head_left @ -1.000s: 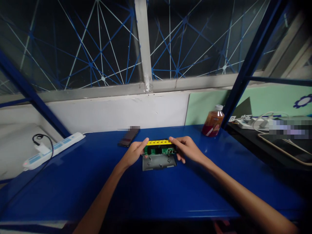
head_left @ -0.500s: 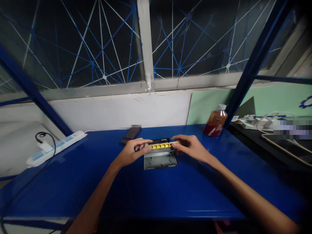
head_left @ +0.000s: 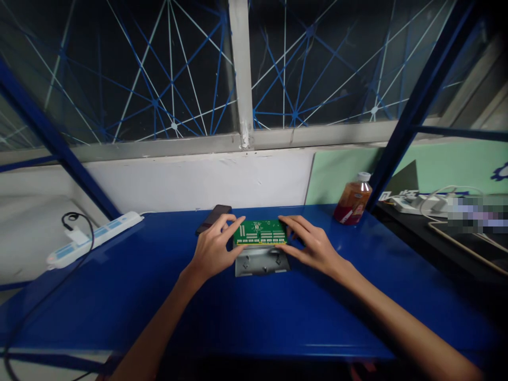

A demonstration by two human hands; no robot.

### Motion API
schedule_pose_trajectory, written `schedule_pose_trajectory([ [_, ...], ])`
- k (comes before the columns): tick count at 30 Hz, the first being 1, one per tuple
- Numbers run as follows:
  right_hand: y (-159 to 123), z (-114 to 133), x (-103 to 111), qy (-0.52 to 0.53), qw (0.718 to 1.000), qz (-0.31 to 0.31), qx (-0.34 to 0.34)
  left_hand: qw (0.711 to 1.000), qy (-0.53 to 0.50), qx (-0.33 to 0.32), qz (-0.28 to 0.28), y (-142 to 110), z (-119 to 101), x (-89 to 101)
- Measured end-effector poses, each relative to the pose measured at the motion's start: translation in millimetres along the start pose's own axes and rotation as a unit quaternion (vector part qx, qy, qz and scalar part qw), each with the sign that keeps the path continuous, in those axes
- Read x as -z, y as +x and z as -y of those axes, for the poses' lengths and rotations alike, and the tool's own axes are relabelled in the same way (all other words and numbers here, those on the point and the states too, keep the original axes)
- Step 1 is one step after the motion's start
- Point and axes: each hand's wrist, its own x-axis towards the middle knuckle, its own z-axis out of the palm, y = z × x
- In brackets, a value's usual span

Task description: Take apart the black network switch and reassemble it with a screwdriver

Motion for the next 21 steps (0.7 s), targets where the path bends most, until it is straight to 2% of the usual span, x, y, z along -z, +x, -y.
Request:
schedule_pose_trajectory([
  [3, 2, 2, 4, -0.007, 1.000, 0.005, -0.025, 1.000, 0.003, 0.011, 0.011, 2, -3, 2.6],
  [8, 1, 5, 9, 0.011, 0.997, 0.052, -0.062, 0.997, -0.033, 0.027, 0.061, -5, -4, 4.3],
  [13, -11, -2, 5, 0.011, 0.989, 0.122, -0.084, 0.987, -0.083, 0.033, 0.135, -22, -5, -7.0],
  [17, -17, -7, -3, 0.000, 0.980, 0.180, -0.083, 0.984, -0.086, 0.022, 0.155, -33, -6, -18.6],
  [21, -18, -7, -7, -0.007, 0.976, 0.202, -0.078, 0.981, -0.095, 0.014, 0.169, -36, -4, -22.0],
])
